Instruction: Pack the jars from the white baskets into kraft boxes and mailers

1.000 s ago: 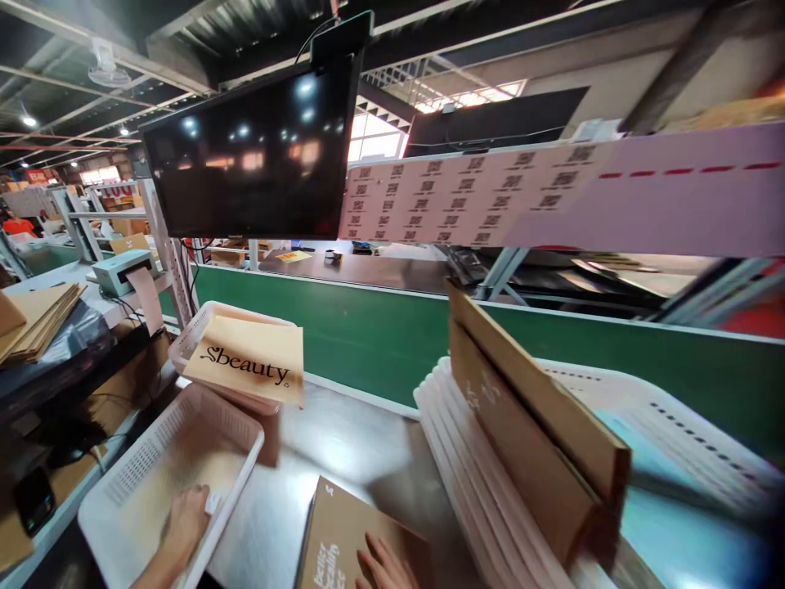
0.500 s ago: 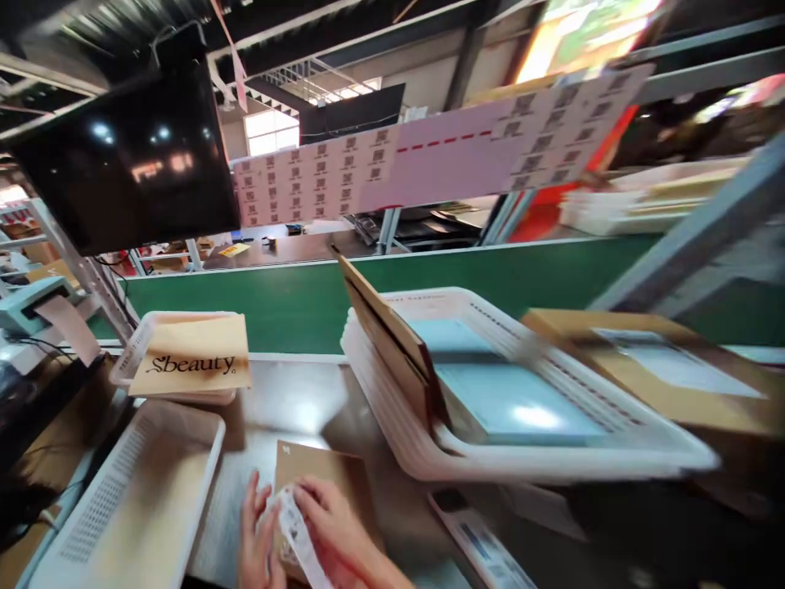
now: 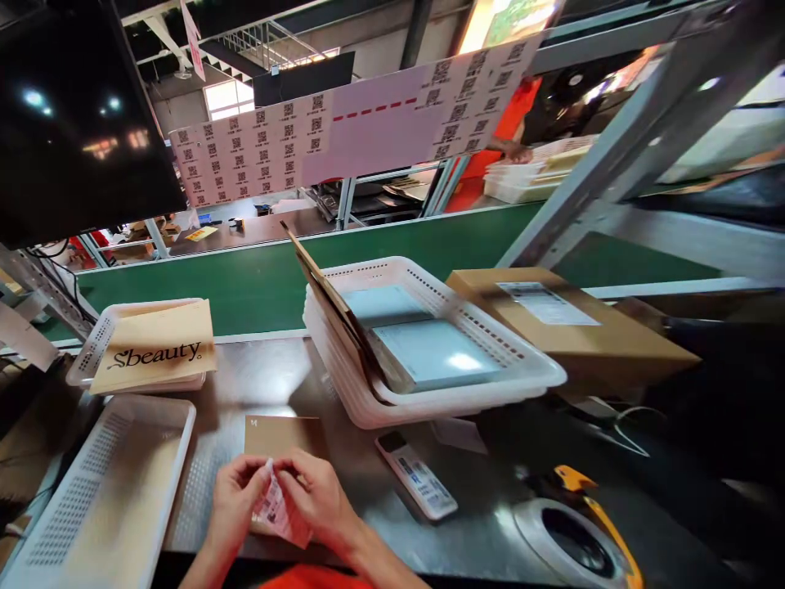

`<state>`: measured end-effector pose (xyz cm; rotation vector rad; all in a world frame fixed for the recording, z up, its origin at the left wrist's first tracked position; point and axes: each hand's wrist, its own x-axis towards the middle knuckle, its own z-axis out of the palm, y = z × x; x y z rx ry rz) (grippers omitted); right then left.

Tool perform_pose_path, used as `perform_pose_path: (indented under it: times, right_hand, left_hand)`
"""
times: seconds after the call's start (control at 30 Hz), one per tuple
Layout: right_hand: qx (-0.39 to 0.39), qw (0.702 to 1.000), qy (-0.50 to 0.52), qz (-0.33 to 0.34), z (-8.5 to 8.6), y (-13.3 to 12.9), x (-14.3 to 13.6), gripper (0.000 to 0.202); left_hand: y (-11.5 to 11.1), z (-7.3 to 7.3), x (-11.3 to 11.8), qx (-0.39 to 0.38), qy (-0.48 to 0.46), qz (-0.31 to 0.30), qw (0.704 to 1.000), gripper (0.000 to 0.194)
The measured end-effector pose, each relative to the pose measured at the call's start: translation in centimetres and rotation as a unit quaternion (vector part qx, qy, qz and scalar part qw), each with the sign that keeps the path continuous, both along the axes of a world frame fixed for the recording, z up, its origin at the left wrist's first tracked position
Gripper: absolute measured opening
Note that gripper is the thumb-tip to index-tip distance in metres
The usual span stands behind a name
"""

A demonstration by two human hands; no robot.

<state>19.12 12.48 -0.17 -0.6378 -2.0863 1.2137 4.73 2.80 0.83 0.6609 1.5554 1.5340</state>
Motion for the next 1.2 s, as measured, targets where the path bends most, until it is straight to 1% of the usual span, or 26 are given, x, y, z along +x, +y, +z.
perform_pose_path:
  times: [0.1, 0.23, 0.33, 0.43, 0.53, 0.67, 0.83, 0.97, 1.07, 1.13, 1.2]
  right_hand:
    - [0.07, 0.997, 0.018, 0.02, 0.2, 0.2, 0.4, 0.022]
    - [0.187, 0.981, 0.032, 0.035, 0.0, 0.4, 0.8, 0.023]
    - [0.235, 0.97, 0.034, 0.045, -0.3, 0.5, 1.1, 0.022]
    - [0.241, 0.969, 0.03, 0.055, -0.5, 0.2, 1.7, 0.024]
    - [0.223, 0.973, 0.008, 0.067, -0.4, -0.3, 2.3, 0.024]
    - [0.229, 0.97, -0.044, 0.064, -0.3, -0.5, 2.8, 0.026]
    - [0.255, 0.963, -0.064, 0.057, -0.6, -0.6, 3.0, 0.027]
    - [0.287, 0.955, -0.054, 0.056, -0.6, -1.1, 2.9, 0.025]
    - [0.298, 0.951, -0.042, 0.063, -0.4, -1.4, 2.6, 0.021]
    - [0.29, 0.954, -0.033, 0.066, -0.3, -1.5, 2.5, 0.018]
    - [0.259, 0.963, -0.022, 0.07, -0.3, -1.6, 2.4, 0.017]
  left_hand:
    - [-0.2, -0.1, -0.1, 0.0, 0.008, -0.05, 0.999, 0.045]
    - [-0.4, -0.9, 0.1, 0.003, 0.036, -0.056, 0.998, 0.046]
    - [-0.7, -1.5, 0.4, 0.004, 0.057, -0.058, 0.997, 0.044]
    - [-1.0, -1.9, 0.7, 0.006, 0.061, -0.078, 0.995, 0.044]
    - [-1.3, -2.1, 1.0, -0.005, 0.065, -0.087, 0.994, 0.043]
    - [-1.3, -2.3, 1.6, -0.027, 0.057, -0.076, 0.995, 0.041]
    - [-1.2, -2.4, 1.8, -0.043, 0.039, -0.069, 0.996, 0.041]
    - [-1.5, -2.3, 1.5, -0.061, 0.001, -0.061, 0.996, 0.047]
    - [-1.7, -2.0, 1.4, -0.079, -0.043, -0.059, 0.994, 0.054]
    - [-1.8, -1.7, 1.4, -0.08, -0.07, -0.053, 0.993, 0.056]
    - [-1.9, -1.5, 1.4, -0.081, -0.082, -0.057, 0.992, 0.058]
